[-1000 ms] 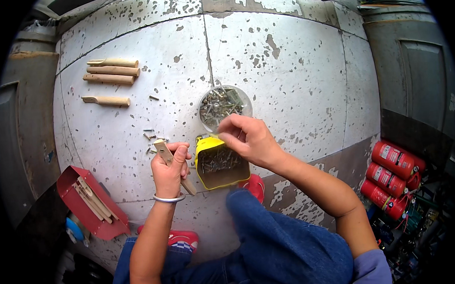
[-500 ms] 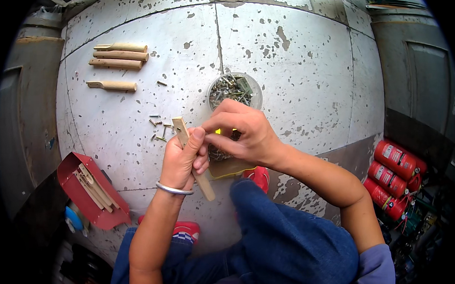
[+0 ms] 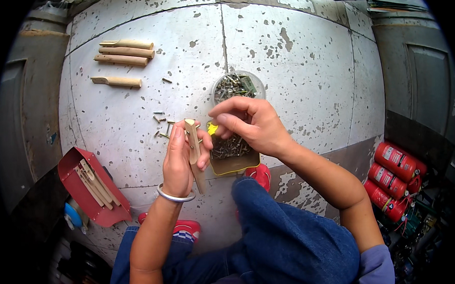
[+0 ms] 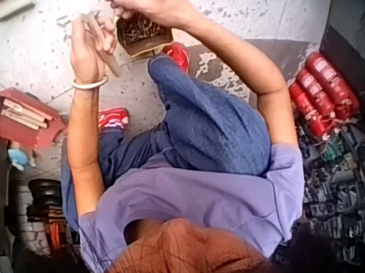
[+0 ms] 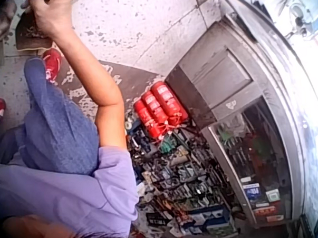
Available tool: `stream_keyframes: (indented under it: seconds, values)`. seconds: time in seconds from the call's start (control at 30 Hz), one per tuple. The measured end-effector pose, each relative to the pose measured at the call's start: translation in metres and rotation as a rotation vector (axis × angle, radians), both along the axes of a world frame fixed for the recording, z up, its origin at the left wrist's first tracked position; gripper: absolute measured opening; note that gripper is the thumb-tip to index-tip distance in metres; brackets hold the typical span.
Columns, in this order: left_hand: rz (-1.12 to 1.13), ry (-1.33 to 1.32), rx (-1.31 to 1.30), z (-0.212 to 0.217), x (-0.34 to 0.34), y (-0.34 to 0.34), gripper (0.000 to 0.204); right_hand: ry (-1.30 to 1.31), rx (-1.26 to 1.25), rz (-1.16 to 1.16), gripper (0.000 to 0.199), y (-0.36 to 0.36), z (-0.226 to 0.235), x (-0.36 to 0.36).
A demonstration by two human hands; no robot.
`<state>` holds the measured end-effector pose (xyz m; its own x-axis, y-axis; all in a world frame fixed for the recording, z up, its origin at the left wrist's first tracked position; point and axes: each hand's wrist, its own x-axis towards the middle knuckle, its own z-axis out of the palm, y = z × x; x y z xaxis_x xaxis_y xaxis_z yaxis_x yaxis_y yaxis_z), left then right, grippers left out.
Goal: The person sits on the floor and inserts metal screws into pre-drilled holes in small wooden handles. They pick screws from a yellow container and a clear bowl, then place each screw into a handle one at a time.
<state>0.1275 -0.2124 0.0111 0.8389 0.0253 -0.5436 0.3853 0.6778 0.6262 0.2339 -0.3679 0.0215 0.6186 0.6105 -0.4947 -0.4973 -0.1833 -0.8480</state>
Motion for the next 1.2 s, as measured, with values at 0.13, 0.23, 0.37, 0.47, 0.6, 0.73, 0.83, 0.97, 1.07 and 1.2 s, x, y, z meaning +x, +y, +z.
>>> stream_keyframes:
  seconds: [0.13,0.23,0.37,0.47,0.6,0.73,0.83,0.97,1.07,1.2]
  values:
    - [0.066,0.034,-0.171,-0.001,-0.005,-0.001,0.033,0.083,0.080,-0.089,0.015,0.000,0.001,-0.002]
    - [0.079,0.139,-0.245,0.004,-0.002,-0.001,0.028,0.118,0.111,-0.166,0.014,0.002,-0.002,-0.008]
    - [0.109,0.098,-0.426,-0.014,-0.012,-0.006,0.033,0.062,0.097,-0.174,0.013,0.008,0.003,-0.017]
    - [0.106,0.130,-0.411,-0.008,-0.008,-0.013,0.040,0.026,0.072,-0.179,0.013,0.009,0.002,-0.024]
    - [0.127,0.102,-0.379,-0.010,-0.010,-0.018,0.044,0.002,0.049,-0.187,0.012,0.011,0.003,-0.028]
    - [0.150,0.084,-0.357,-0.012,-0.012,-0.020,0.044,0.032,0.004,-0.224,0.012,0.012,0.002,-0.029]
    - [0.109,0.077,-0.350,-0.010,-0.009,-0.019,0.041,0.074,0.023,-0.238,0.013,0.012,-0.002,-0.032]
    - [0.134,0.092,-0.331,-0.009,-0.010,-0.021,0.040,0.089,0.077,-0.228,0.014,0.010,-0.003,-0.033]
    - [0.160,0.109,-0.353,-0.010,-0.011,-0.021,0.040,0.090,0.073,-0.177,0.016,0.009,-0.004,-0.028]
    - [0.154,0.081,-0.406,-0.012,-0.011,-0.021,0.038,0.070,0.069,-0.120,0.018,0.007,-0.002,-0.021]
